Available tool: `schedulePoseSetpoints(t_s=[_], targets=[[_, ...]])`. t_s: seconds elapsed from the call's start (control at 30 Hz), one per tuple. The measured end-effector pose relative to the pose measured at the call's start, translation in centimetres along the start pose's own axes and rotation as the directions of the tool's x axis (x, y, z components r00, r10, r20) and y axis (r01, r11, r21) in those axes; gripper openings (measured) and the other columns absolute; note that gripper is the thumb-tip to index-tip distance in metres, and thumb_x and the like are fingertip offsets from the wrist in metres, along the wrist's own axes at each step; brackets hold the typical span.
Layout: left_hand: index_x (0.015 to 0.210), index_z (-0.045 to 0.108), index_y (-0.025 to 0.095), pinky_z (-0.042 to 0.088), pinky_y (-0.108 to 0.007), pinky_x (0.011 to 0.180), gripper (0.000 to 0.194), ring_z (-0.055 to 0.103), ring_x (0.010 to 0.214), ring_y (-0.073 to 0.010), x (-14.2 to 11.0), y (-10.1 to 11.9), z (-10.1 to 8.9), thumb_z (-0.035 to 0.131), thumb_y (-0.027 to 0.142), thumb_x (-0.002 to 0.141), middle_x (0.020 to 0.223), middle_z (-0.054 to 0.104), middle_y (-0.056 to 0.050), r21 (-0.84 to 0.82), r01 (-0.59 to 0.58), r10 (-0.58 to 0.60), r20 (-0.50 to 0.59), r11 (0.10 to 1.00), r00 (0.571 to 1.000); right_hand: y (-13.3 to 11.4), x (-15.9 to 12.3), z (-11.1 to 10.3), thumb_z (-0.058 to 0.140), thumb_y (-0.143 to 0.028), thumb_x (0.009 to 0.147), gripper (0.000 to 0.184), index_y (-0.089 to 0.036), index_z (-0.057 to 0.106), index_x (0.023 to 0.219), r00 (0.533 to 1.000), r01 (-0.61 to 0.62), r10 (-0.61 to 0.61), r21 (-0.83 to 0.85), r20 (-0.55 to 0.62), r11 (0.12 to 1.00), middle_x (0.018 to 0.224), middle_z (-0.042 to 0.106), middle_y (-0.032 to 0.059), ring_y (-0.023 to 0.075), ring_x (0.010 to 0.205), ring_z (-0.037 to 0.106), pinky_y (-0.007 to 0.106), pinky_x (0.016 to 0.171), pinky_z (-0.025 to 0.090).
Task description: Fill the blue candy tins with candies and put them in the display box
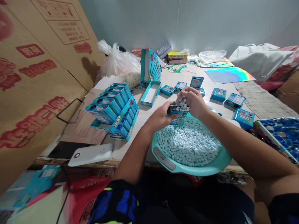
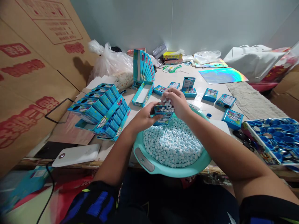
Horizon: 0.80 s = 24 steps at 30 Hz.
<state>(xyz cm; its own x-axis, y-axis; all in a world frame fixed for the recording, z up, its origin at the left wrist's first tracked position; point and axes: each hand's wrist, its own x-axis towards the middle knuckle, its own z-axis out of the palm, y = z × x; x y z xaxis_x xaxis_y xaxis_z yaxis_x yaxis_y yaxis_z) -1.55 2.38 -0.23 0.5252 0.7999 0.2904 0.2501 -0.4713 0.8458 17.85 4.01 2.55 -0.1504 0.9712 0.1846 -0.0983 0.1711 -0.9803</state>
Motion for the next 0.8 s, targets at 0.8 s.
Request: schedulePoseSetpoints(t_s=[0.8], targets=[[0.128,0.065,0.024,0.055,-0.043,0.108,0.032,0.069,0.123,-0.0277,0.1,0.07,-0.45,0.067,0.038,0.099,0.133,0.072,-0.011,0.091,-0.068,0.084,-0.185,0.994,0.979,-0.32,0.12,0.11,0.054,-0.056,0.08,0.031,-0.028,0.043,0.09,0.997,0.061,-0.063,-0.04,-0.046,0.997,0.096,0.059,0.0045,0.024,0.101,0.065,0.043,0.094,0.054]])
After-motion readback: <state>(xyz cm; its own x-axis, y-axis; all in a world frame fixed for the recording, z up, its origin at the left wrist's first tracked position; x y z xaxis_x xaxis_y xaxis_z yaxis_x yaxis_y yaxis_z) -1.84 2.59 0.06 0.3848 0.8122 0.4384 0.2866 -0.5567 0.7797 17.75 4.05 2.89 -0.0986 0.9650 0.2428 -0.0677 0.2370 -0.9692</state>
